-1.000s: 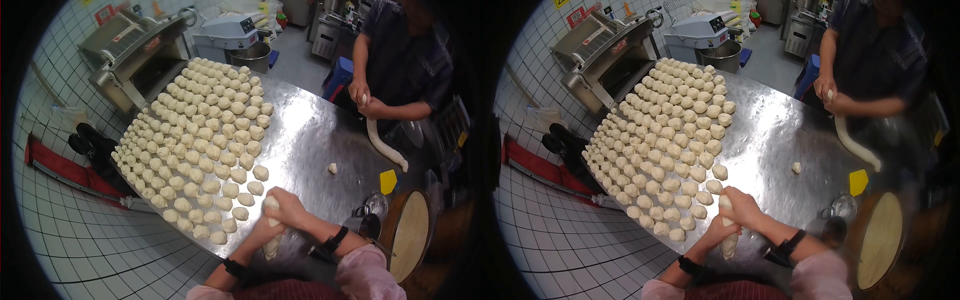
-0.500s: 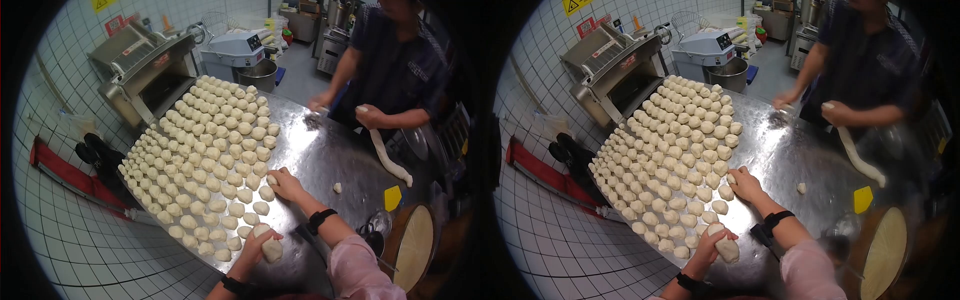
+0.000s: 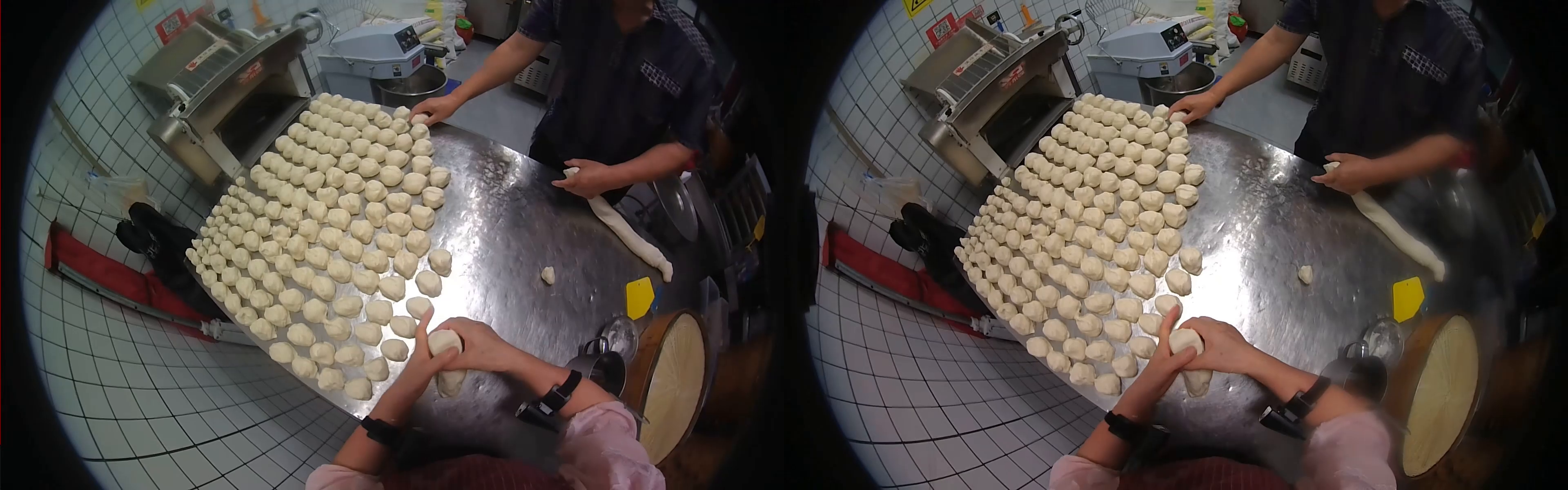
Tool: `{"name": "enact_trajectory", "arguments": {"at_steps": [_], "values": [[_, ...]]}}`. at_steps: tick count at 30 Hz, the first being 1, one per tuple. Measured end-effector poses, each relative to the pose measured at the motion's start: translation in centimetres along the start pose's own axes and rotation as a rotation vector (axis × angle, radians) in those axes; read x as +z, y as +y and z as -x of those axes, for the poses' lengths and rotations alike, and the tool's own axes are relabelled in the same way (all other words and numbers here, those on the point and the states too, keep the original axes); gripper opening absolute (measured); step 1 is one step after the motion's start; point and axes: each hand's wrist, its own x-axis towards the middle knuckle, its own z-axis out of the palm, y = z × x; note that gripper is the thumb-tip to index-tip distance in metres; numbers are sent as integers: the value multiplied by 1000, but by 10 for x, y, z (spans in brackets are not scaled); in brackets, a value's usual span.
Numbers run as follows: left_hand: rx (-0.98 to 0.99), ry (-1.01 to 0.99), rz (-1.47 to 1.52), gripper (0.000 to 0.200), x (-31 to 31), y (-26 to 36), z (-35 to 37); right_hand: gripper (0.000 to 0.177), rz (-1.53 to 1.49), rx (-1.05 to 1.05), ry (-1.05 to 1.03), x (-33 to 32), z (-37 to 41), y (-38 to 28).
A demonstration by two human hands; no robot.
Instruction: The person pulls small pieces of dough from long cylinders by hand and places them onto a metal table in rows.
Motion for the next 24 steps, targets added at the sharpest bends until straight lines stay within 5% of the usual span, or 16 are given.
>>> {"name": "enact_trajectory", "arguments": {"at_steps": [5, 8, 12, 13, 14, 16, 18, 24], "values": [[-234, -226, -169, 78, -13, -1, 0, 42, 87, -4, 157, -2, 4, -19], [-153, -224, -331, 40, -6, -5, -5, 39, 74, -9, 180, 0, 4, -23], [-284, -123, -407, 22, 15, 0, -5, 37, 154, 135, 338, -12, -23, -12], [-103, -309, -616, 20, 30, 16, 2, 35, 343, -72, 568, -12, -41, 13], [79, -498, -823, 18, 43, 31, 10, 34, 468, 129, 558, -24, -57, 23], [42, -552, -741, 16, 48, 37, 13, 35, 370, 87, 616, -49, -70, 29], [-150, -129, -198, 18, 14, 19, 7, 35, 312, -4, 563, -64, -86, 23], [-181, -69, -80, 19, -4, 4, 6, 39, 303, -174, 576, -69, -146, 65]]}}
